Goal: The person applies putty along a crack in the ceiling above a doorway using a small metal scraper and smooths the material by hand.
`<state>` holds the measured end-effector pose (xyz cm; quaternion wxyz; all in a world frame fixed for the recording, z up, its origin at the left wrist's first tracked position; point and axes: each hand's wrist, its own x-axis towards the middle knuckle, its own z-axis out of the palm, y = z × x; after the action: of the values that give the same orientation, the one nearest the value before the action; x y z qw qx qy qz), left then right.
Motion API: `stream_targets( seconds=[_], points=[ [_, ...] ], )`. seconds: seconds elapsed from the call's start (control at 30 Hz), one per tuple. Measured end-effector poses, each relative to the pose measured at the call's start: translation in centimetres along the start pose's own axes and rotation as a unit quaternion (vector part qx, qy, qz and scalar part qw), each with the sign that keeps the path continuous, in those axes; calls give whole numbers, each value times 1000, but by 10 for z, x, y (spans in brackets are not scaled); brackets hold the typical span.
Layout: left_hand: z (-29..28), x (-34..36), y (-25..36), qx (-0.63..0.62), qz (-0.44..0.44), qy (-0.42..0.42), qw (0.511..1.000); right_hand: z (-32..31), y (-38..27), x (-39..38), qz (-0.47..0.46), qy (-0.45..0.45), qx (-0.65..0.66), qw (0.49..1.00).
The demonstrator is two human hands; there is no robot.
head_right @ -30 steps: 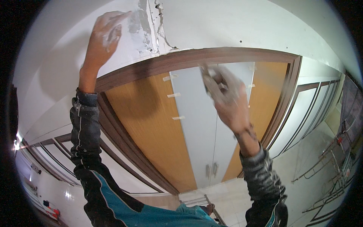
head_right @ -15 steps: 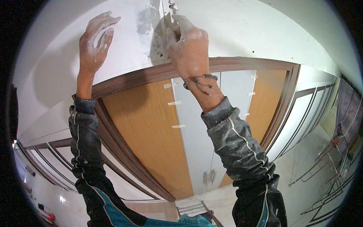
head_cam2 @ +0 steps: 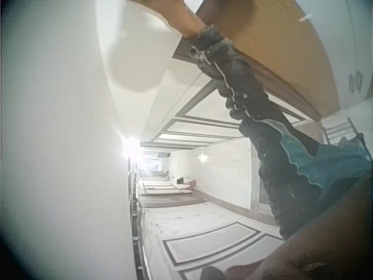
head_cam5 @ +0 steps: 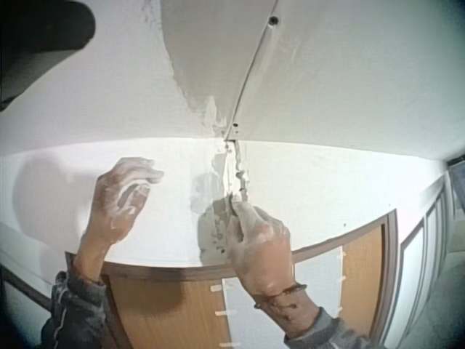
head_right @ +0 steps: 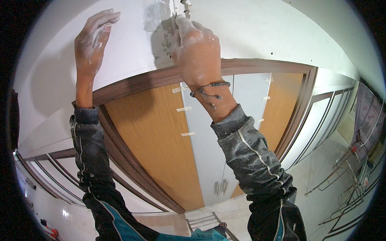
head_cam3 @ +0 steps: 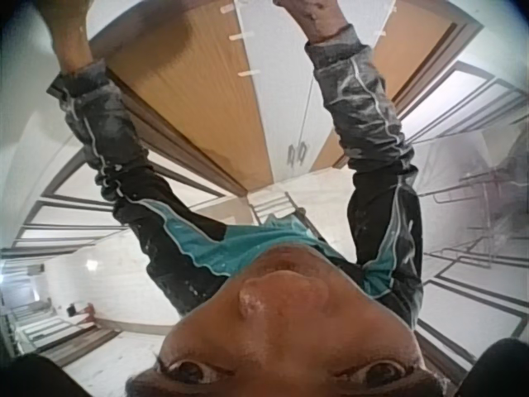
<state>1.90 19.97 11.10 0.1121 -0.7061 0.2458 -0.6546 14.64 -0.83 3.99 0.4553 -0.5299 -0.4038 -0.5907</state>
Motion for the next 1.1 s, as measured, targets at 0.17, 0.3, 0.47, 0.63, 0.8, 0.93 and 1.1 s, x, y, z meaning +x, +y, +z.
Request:
stream_targets(
  seconds=[0.17, 0.3, 0.47, 0.63, 0.8, 0.93, 1.1],
  points=[
    [-1, -2, -1, -31, -8, -5, 999, -1, -11, 3, -28, -8, -74, 997],
    [1, 5, 7, -4, 40, 19, 999, -4, -12, 3, -36, -7, -75, 997],
    [2, 6, 5, 27, 64, 45, 997, -12, -19, 8, -4, -30, -61, 998],
    [1, 8, 2, 13, 75, 36, 996, -17, -23, 9, 60, -95, -57, 992],
    [2, 9, 3, 1, 76, 44, 996, -14, -17, 1, 54, -67, -34, 996],
    [7, 8, 4, -46, 46, 63, 996, -14, -16, -7, 25, -54, -44, 997],
    [0, 8, 11, 20, 62, 54, 996, -19, -24, -10, 81, -102, -15, 991]
  ],
)
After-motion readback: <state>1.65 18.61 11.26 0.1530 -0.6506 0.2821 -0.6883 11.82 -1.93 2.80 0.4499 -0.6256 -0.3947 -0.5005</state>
